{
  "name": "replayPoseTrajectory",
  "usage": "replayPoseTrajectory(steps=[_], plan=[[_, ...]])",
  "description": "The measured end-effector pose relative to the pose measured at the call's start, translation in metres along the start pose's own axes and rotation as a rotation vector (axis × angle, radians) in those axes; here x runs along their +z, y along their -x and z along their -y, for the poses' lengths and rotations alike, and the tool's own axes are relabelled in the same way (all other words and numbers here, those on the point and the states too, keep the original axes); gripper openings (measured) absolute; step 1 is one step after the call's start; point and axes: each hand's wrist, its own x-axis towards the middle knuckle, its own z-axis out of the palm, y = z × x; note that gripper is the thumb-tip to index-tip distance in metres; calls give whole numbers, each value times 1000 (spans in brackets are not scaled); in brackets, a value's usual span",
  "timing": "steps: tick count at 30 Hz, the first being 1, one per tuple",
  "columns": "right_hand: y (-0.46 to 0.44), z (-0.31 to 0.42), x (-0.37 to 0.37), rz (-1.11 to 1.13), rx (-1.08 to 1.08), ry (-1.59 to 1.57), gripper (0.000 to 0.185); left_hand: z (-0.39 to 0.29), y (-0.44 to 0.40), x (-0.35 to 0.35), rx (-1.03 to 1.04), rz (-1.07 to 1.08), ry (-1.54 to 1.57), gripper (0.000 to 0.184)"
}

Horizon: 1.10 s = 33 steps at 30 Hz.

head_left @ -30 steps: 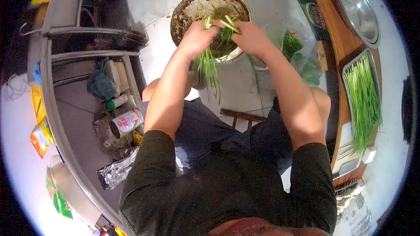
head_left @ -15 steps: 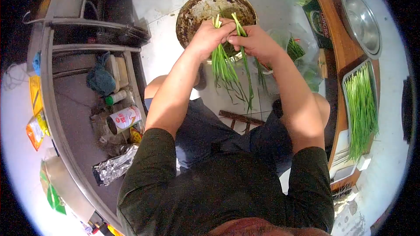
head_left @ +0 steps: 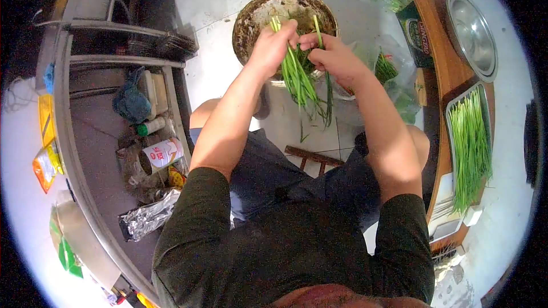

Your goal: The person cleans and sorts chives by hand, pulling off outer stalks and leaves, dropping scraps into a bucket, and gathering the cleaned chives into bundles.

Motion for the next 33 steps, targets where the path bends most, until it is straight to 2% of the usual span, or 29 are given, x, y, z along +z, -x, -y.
replayPoseTrajectory(steps=[3, 4, 8, 11, 13, 15, 16, 18, 19, 22, 25, 26, 33], plan=[[2, 4, 0, 25, 1, 222, 29, -4, 3, 7, 149, 194, -37, 25], [1, 3, 1, 19, -37, 309, 29, -5, 7, 10, 107, 136, -33, 19], [9, 14, 7, 7, -91, 468, 39, -1, 4, 7, 101, 103, -122, 16], [-2, -9, 10, -259, -95, 214, 41, -5, 6, 5, 70, 80, -66, 17], [-2, 3, 1, -285, -31, 8, 44, -7, 7, 4, 52, 37, -55, 16], [-16, -9, -11, -387, -117, -1, 41, -10, 7, 3, 31, 7, -12, 15], [-17, -11, -10, -482, -128, 108, 38, -6, 4, 1, 56, -2, 8, 15], [-5, 4, -8, -502, -93, 351, 42, -5, 3, 0, 48, -12, 12, 15], [2, 13, -4, -509, -72, 473, 44, -5, 3, 0, 42, -18, 14, 15], [8, 18, 4, -363, -90, 502, 41, -6, 3, 2, 58, -39, 40, 16], [5, -1, 16, -330, -275, 375, 36, -4, 4, 7, 36, -43, 59, 17], [0, -6, 13, -269, -212, 350, 32, -5, 4, 7, 22, -46, 66, 18], [-5, -14, 10, -255, -226, 277, 25, 0, 2, 2, 23, -1, 95, 19]])
